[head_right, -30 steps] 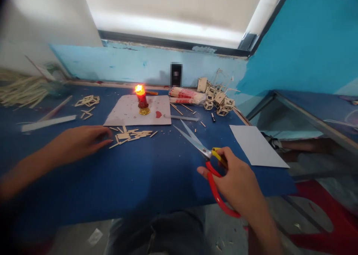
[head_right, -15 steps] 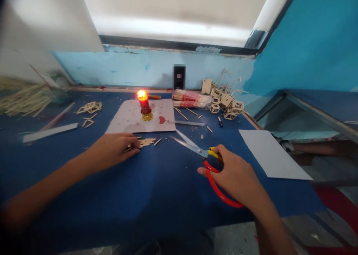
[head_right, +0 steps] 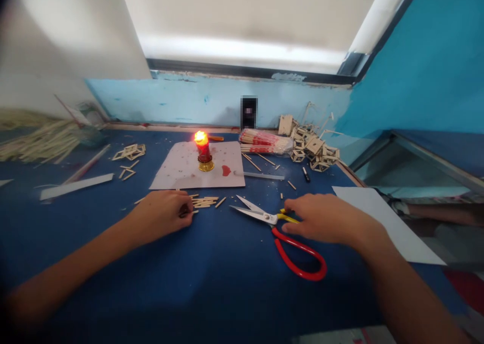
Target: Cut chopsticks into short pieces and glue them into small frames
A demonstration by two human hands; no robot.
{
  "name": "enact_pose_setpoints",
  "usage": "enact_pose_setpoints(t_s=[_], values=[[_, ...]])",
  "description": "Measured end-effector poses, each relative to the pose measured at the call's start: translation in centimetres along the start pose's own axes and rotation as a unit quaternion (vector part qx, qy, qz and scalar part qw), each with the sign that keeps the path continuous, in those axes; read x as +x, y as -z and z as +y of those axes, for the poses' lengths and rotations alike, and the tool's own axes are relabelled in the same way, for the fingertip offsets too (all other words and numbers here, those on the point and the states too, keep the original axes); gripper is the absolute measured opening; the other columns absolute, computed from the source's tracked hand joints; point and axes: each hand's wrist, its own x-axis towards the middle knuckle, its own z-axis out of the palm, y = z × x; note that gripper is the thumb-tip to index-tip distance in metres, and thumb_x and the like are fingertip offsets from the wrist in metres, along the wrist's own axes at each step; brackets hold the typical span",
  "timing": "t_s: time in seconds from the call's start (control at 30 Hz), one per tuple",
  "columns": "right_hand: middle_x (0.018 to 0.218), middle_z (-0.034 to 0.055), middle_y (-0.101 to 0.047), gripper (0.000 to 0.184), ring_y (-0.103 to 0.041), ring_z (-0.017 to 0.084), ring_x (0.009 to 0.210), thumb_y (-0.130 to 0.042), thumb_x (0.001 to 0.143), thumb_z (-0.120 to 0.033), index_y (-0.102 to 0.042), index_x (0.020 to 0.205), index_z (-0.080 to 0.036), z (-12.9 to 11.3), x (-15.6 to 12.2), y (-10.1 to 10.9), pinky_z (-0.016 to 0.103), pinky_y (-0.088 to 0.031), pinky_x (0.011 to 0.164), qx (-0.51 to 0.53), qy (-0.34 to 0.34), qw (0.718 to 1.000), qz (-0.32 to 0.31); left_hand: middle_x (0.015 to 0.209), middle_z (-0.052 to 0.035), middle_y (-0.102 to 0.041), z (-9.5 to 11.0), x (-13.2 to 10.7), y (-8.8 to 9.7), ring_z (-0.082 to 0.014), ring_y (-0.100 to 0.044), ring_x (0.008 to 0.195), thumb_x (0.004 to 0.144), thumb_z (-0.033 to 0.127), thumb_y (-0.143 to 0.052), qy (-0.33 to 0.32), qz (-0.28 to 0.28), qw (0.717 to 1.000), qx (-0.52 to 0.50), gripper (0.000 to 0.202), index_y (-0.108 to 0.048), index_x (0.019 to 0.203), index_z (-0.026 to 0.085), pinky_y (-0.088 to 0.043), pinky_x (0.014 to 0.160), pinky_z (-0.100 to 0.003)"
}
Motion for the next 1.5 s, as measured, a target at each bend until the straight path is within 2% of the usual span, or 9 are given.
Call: enact_pose_setpoints(t_s=[0.17, 0.33, 0.57, 0.73, 0.83, 1.0, 1.1, 1.27, 1.5], values=[[0.103, 0.0094, -0.077, 0.029, -0.071, 0.026, 0.085, -0.066, 0.094, -0.043, -0.075, 0.113, -0.023, -3.5, 12.4, 3.3, 0.035, -0.049, 0.073, -0.026, 0.149, 0.988, -0.008, 0.081, -0.0028, -0.078, -0.4, -0.2, -0.4, -0.0220, -0.070, 0.070, 0.079, 0.020, -0.059, -0.004, 0.057, 0.998, -0.027, 0.014, -0.073, 0.079, 0.022, -0.043, 0.061, -0.030], [0.132, 0.0149, -0.067, 0.036, -0.064, 0.028, 0.116, -0.057, 0.103, -0.034, -0.064, 0.132, -0.015, -8.2, 26.1, 2.6, 0.047, -0.050, 0.101, -0.002, 0.154, 0.984, 0.089, 0.080, -0.0018, -0.078, -1.2, -0.4, -1.2, -0.0200, -0.071, 0.068, 0.078, 0.018, -0.058, -0.023, 0.126, 0.991, -0.049, 0.012, -0.069, 0.082, 0.020, -0.045, 0.063, -0.030], [0.123, 0.0092, -0.069, 0.031, -0.069, 0.025, 0.107, -0.067, 0.101, -0.038, -0.067, 0.122, -0.015, -10.2, 35.6, -0.1, 0.047, -0.058, 0.094, -0.002, 0.134, 0.986, 0.096, 0.075, 0.0017, -0.077, -2.2, -0.5, -2.0, -0.0171, -0.072, 0.064, 0.076, 0.017, -0.061, -0.057, 0.174, 0.979, -0.087, 0.009, -0.068, 0.082, 0.021, -0.048, 0.061, -0.028], [0.127, 0.0110, -0.067, 0.033, -0.067, 0.025, 0.110, -0.064, 0.102, -0.039, -0.065, 0.125, -0.015, -7.3, 36.0, 0.3, 0.047, -0.057, 0.096, 0.012, 0.102, 0.978, 0.179, 0.076, 0.0017, -0.077, -2.4, -0.7, -2.2, -0.0171, -0.071, 0.064, 0.079, 0.016, -0.061, -0.091, 0.180, 0.974, -0.100, 0.010, -0.068, 0.084, 0.020, -0.048, 0.063, -0.029], [0.128, 0.0109, -0.066, 0.034, -0.065, 0.026, 0.114, -0.056, 0.105, -0.042, -0.063, 0.128, -0.017, -2.8, 33.9, 1.3, 0.049, -0.053, 0.099, 0.018, 0.065, 0.965, 0.253, 0.075, 0.0019, -0.076, -2.4, -1.0, -2.1, -0.0169, -0.069, 0.063, 0.080, 0.016, -0.061, -0.104, 0.187, 0.971, -0.104, 0.009, -0.068, 0.084, 0.020, -0.046, 0.061, -0.029], [0.116, 0.0100, -0.071, 0.033, -0.067, 0.025, 0.109, -0.057, 0.105, -0.044, -0.069, 0.116, -0.015, 5.7, 29.4, 1.1, 0.047, -0.053, 0.098, -0.002, -0.007, 0.958, 0.286, 0.076, 0.0027, -0.076, -2.0, -0.9, -2.2, -0.0175, -0.069, 0.064, 0.082, 0.016, -0.061, -0.117, 0.178, 0.972, -0.104, 0.008, -0.068, 0.084, 0.021, -0.045, 0.062, -0.029], [0.119, 0.0095, -0.070, 0.033, -0.067, 0.025, 0.110, -0.059, 0.104, -0.044, -0.069, 0.118, -0.016, 8.4, 28.1, 0.2, 0.048, -0.052, 0.100, -0.015, -0.032, 0.955, 0.296, 0.076, 0.0036, -0.075, -1.9, -0.8, -2.3, -0.0164, -0.069, 0.064, 0.082, 0.017, -0.061, -0.129, 0.161, 0.973, -0.101, 0.007, -0.067, 0.084, 0.021, -0.045, 0.064, -0.029], [0.116, 0.0084, -0.071, 0.031, -0.068, 0.024, 0.107, -0.061, 0.103, -0.044, -0.069, 0.114, -0.016, 8.3, 28.7, -0.5, 0.047, -0.054, 0.097, -0.038, -0.035, 0.955, 0.293, 0.072, 0.0042, -0.071, -1.7, -0.9, -1.9, -0.0155, -0.065, 0.061, 0.083, 0.016, -0.059, -0.150, 0.143, 0.974, -0.093, 0.007, -0.064, 0.080, 0.021, -0.043, 0.065, -0.029], [0.123, 0.0098, -0.067, 0.033, -0.063, 0.027, 0.114, -0.060, 0.103, -0.044, -0.066, 0.121, -0.017, 3.9, 31.3, -0.2, 0.049, -0.050, 0.101, -0.081, -0.006, 0.946, 0.313, 0.072, 0.0048, -0.070, -1.8, -1.1, -1.7, -0.0138, -0.063, 0.061, 0.081, 0.015, -0.060, -0.155, 0.125, 0.975, -0.096, 0.007, -0.064, 0.082, 0.021, -0.042, 0.065, -0.029]])
